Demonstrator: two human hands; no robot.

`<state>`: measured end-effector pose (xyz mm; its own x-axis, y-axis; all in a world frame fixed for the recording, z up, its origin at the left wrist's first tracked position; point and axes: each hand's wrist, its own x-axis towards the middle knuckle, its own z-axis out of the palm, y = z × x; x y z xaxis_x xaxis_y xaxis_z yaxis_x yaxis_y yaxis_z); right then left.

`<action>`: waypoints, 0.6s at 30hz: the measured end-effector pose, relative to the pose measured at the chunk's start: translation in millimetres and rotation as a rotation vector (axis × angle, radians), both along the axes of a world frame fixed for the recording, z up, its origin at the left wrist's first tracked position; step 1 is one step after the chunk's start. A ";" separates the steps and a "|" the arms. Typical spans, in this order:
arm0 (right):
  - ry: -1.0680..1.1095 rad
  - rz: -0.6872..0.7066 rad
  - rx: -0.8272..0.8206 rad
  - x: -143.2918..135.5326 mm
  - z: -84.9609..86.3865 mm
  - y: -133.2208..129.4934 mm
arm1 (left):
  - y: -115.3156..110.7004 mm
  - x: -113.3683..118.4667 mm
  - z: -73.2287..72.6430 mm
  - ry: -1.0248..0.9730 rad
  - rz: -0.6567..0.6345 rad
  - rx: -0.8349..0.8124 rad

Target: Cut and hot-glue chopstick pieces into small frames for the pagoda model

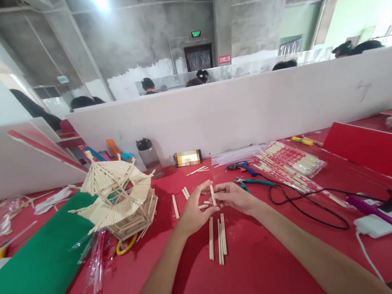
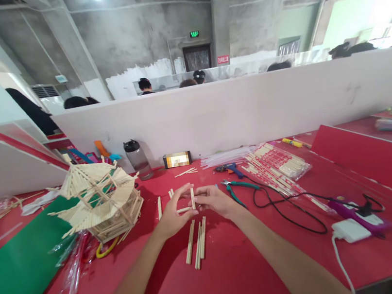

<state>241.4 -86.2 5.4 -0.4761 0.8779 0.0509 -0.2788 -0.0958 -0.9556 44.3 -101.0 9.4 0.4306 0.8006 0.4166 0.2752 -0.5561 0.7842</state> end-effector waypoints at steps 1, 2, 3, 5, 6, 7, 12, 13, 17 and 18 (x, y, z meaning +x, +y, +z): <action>0.025 0.016 -0.008 0.2 0.7 -0.9 | 0.4 0.4 -0.2 -0.012 0.009 0.009; 0.046 0.031 -0.014 0.3 1.4 -1.8 | 0.6 1.0 -0.5 -0.023 0.015 0.013; 0.060 0.043 -0.022 0.2 1.9 -2.5 | 0.7 1.6 -0.8 -0.029 0.018 0.015; 0.070 0.058 -0.035 0.0 2.0 -3.2 | 0.8 2.7 -1.6 -0.028 0.023 0.023; 0.067 0.058 -0.039 0.0 1.5 -2.8 | 0.8 2.9 -1.9 -0.020 0.027 0.037; 0.057 0.054 -0.040 0.2 0.5 -1.8 | 1.1 2.8 -2.2 -0.007 0.038 0.057; -0.222 -0.103 0.144 9.3 -9.3 13.3 | 6.6 -3.1 -4.2 0.203 0.133 0.214; -0.354 -0.176 0.251 12.4 -11.6 16.7 | 8.4 -4.7 -5.0 0.258 0.144 0.241; -0.997 -0.372 0.617 20.1 -19.2 20.8 | 15.3 -9.7 -11.0 0.379 0.154 0.296; -1.117 -0.375 0.650 19.7 -20.5 19.3 | 16.5 -10.5 -12.6 0.392 0.154 0.296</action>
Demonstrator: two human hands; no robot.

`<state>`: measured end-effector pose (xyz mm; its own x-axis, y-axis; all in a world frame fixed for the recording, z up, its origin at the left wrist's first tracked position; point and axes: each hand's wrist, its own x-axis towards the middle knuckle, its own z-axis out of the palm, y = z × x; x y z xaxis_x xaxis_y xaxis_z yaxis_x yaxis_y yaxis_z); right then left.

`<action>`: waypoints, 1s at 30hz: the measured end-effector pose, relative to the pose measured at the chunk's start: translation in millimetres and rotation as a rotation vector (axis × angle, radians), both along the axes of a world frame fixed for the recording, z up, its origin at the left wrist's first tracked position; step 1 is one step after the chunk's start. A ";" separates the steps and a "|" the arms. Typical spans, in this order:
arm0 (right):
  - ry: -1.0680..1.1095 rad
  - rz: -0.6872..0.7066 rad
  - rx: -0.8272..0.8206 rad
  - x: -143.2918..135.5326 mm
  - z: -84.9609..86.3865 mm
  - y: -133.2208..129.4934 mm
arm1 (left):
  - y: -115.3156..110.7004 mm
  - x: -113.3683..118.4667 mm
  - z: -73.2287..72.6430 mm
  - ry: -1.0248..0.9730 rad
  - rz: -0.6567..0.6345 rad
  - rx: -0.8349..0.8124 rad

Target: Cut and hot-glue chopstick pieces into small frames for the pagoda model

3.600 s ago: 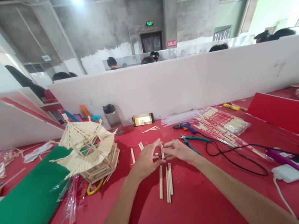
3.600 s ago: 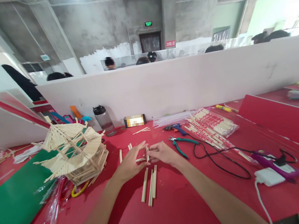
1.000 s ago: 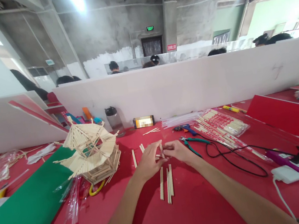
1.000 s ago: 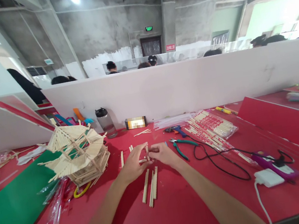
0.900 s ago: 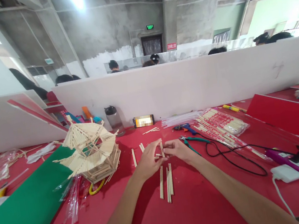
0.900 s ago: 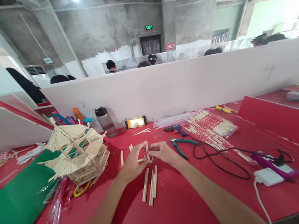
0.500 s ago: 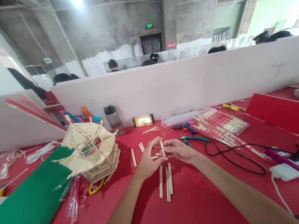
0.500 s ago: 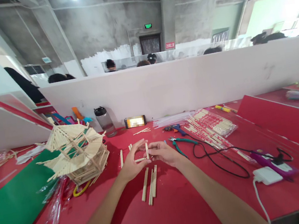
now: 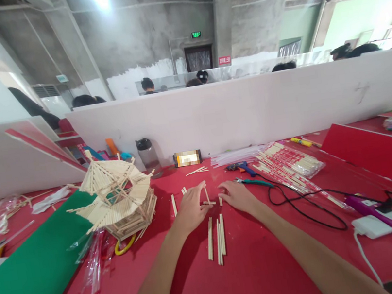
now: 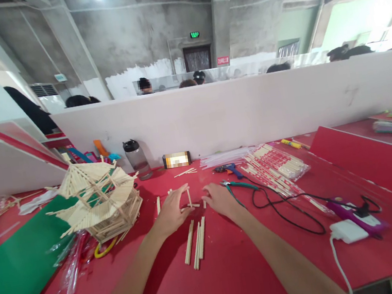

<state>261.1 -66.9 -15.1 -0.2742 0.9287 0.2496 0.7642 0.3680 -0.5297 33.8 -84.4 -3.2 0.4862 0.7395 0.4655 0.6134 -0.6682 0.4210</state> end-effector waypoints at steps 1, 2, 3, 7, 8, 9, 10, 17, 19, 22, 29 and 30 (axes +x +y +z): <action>-0.092 -0.015 0.002 -1.2 -0.9 -2.1 | 1.0 -0.6 -1.4 0.011 0.004 -0.004; -0.161 -0.022 -0.005 -3.0 -1.5 -4.5 | 1.7 -1.2 -2.5 0.021 0.008 -0.009; -0.214 -0.025 -0.014 -5.0 -1.8 -6.8 | 2.2 -1.7 -3.3 0.030 0.012 -0.014; -0.285 -0.037 -0.027 -10.2 -1.3 -11.5 | 3.2 -3.2 -4.6 0.046 0.001 -0.014; -0.264 -0.032 -0.025 -10.3 -1.3 -11.3 | 3.3 -3.4 -4.6 0.044 -0.007 -0.014; -0.229 -0.024 -0.022 -10.0 -1.5 -10.8 | 3.4 -3.6 -4.5 0.041 -0.015 -0.015; -0.180 -0.015 -0.024 -9.5 -1.9 -9.9 | 3.5 -3.8 -4.2 0.041 -0.022 -0.019; 0.480 0.095 -0.185 -9.7 -7.4 2.8 | 3.6 -11.0 6.6 0.014 -0.067 -0.081; 0.634 0.164 -0.218 -10.0 -6.5 5.5 | 4.1 -15.5 10.9 -0.019 -0.067 -0.100; 0.784 0.205 -0.298 -9.5 -1.6 5.1 | 5.1 -22.0 15.8 -0.069 -0.040 -0.126; 0.940 0.122 -0.410 -7.5 7.3 -0.5 | 5.4 -34.9 28.7 -0.089 -0.009 -0.110; 0.935 0.110 -0.394 -7.2 7.3 -0.1 | 5.5 -37.5 31.2 -0.093 0.000 -0.101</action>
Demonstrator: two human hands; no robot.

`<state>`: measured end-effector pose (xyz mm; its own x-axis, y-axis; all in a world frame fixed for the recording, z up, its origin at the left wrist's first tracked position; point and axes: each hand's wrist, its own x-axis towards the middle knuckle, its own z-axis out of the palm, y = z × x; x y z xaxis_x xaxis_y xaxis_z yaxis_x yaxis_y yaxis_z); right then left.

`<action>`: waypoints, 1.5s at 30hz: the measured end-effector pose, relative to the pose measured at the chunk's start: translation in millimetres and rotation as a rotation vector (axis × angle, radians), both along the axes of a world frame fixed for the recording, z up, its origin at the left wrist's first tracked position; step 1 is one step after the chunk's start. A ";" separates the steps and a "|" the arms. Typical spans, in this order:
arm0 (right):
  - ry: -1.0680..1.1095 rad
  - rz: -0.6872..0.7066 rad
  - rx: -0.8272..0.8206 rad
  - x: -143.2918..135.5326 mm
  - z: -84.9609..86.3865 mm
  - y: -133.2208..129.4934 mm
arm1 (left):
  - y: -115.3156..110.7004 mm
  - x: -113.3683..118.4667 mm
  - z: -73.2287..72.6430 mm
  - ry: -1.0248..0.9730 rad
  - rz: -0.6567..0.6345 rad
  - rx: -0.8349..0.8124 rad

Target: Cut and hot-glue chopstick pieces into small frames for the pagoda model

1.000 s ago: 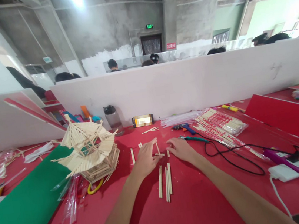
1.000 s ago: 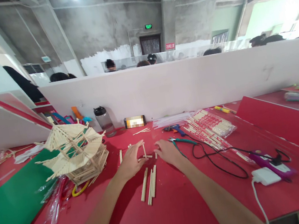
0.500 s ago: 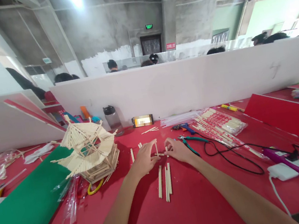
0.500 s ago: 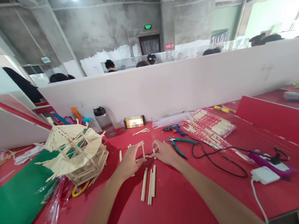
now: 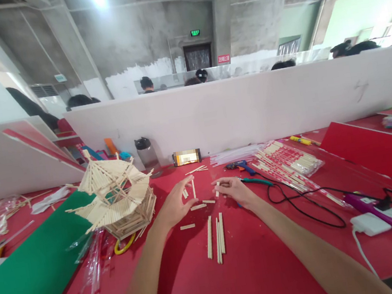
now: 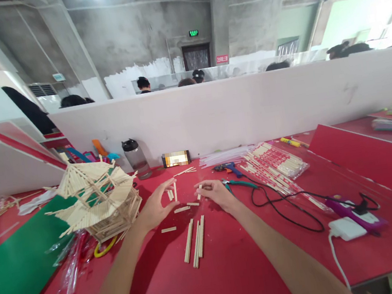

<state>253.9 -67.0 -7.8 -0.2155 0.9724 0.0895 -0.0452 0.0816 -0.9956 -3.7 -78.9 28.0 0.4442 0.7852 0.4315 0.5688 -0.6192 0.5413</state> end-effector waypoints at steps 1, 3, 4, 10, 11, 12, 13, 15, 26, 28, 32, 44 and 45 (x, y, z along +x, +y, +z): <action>-0.010 -0.008 0.017 0.3 -0.2 0.6 | 0.3 -2.7 2.2 -0.002 0.013 0.006; -0.045 -0.011 0.062 1.1 -0.9 2.1 | 1.2 -7.8 4.9 0.003 0.043 0.013; -0.072 -0.012 0.088 1.4 -1.4 2.6 | 1.8 -9.9 5.1 0.013 0.054 0.012; -0.279 0.009 0.180 4.1 -6.7 2.4 | 4.1 -14.2 -4.4 0.198 0.024 -0.086; -0.319 0.017 0.188 4.8 -7.5 2.2 | 4.3 -14.1 -6.1 0.234 0.011 -0.101; -0.354 0.026 0.193 5.6 -8.3 2.1 | 4.5 -14.1 -7.6 0.261 0.000 -0.107; -0.380 0.034 0.198 6.4 -8.8 2.2 | 4.8 -14.2 -8.7 0.279 -0.010 -0.107; -0.416 0.046 0.211 7.9 -9.1 2.8 | 5.5 -15.1 -10.1 0.290 -0.017 -0.094; -0.198 0.098 0.127 12.2 -8.4 8.0 | 18.3 -23.4 -21.6 0.166 0.038 -0.099; -0.155 0.093 0.093 11.7 -10.0 8.6 | 22.9 -23.2 -26.0 0.091 0.080 -0.128; -0.139 0.088 0.067 11.6 -12.1 9.5 | 28.6 -21.8 -31.9 -0.056 0.087 -0.252; -0.884 0.139 0.476 23.4 -5.3 10.2 | 18.2 -12.8 -21.9 -0.115 0.060 -0.269; -0.879 0.156 0.490 23.1 -6.2 10.2 | 18.1 -13.4 -21.7 -0.101 0.063 -0.266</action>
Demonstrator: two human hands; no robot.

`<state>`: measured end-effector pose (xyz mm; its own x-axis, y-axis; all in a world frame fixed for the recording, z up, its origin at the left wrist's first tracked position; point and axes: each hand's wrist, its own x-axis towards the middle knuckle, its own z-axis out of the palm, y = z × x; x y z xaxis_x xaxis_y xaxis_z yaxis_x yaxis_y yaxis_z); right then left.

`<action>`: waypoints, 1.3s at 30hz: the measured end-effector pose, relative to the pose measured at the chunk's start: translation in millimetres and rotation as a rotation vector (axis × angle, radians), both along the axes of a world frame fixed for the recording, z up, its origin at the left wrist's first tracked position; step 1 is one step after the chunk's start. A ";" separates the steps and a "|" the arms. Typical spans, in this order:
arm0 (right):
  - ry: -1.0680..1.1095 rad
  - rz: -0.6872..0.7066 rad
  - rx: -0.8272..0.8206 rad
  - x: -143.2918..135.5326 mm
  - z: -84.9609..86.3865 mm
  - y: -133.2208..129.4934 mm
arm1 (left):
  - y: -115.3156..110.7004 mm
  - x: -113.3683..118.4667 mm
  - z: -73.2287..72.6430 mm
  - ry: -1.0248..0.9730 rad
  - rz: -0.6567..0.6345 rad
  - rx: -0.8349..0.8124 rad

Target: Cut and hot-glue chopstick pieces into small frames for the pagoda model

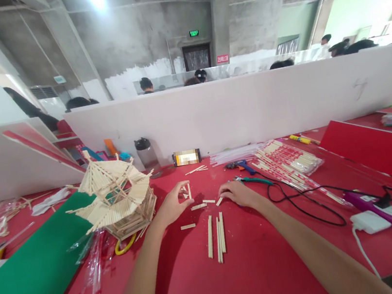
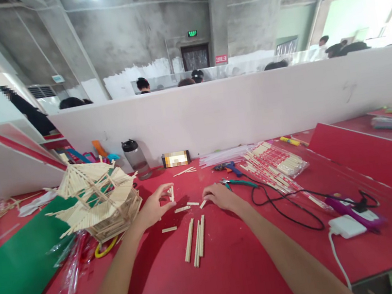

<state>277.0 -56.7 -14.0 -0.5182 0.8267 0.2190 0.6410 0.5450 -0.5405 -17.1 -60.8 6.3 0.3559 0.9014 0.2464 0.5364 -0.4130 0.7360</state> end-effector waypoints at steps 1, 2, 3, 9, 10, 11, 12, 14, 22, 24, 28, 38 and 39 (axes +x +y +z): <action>0.001 0.021 0.006 -0.3 -1.0 -0.1 | -0.1 -0.6 0.2 0.014 0.001 0.006; -0.002 0.041 0.014 -0.8 -2.2 -0.2 | -0.2 -1.3 0.4 0.030 0.000 0.014; -0.009 0.058 0.022 -1.3 -3.6 -0.3 | -0.3 -1.9 0.6 0.044 -0.001 0.022; -0.047 0.115 0.065 -4.3 -9.0 -1.4 | -1.8 -2.1 2.5 0.069 -0.012 0.043; -0.050 0.116 0.070 -4.6 -9.1 -1.5 | -2.1 -1.8 2.9 0.062 -0.015 0.043; -0.053 0.117 0.074 -4.8 -9.2 -1.4 | -2.6 -1.4 3.3 0.055 -0.018 0.044; -0.054 0.118 0.079 -4.9 -9.3 -1.3 | -3.1 -0.9 3.7 0.047 -0.020 0.045; -0.050 0.118 0.091 -5.0 -9.8 -0.8 | -4.2 0.3 4.4 0.037 -0.028 0.044; -0.076 0.065 0.130 3.0 -7.6 2.5 | -7.4 4.8 3.3 0.062 -0.031 0.043; -0.076 0.038 0.156 7.1 -6.3 3.5 | -7.9 5.2 3.4 0.064 -0.034 0.047; -0.080 -0.026 0.184 12.5 -5.8 6.8 | -9.1 6.6 5.3 0.058 -0.042 0.055; -0.163 -0.708 0.333 88.2 -18.4 32.6 | -10.2 9.5 4.0 0.175 -0.102 0.108; -0.186 -0.727 0.278 96.9 -21.7 34.8 | -10.3 10.1 3.9 0.177 -0.111 0.112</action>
<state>373.9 -21.9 -35.6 0.0816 0.8992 0.4298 0.9537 0.0548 -0.2959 -6.9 -71.1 10.2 0.4982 0.8247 0.2678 0.5994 -0.5507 0.5808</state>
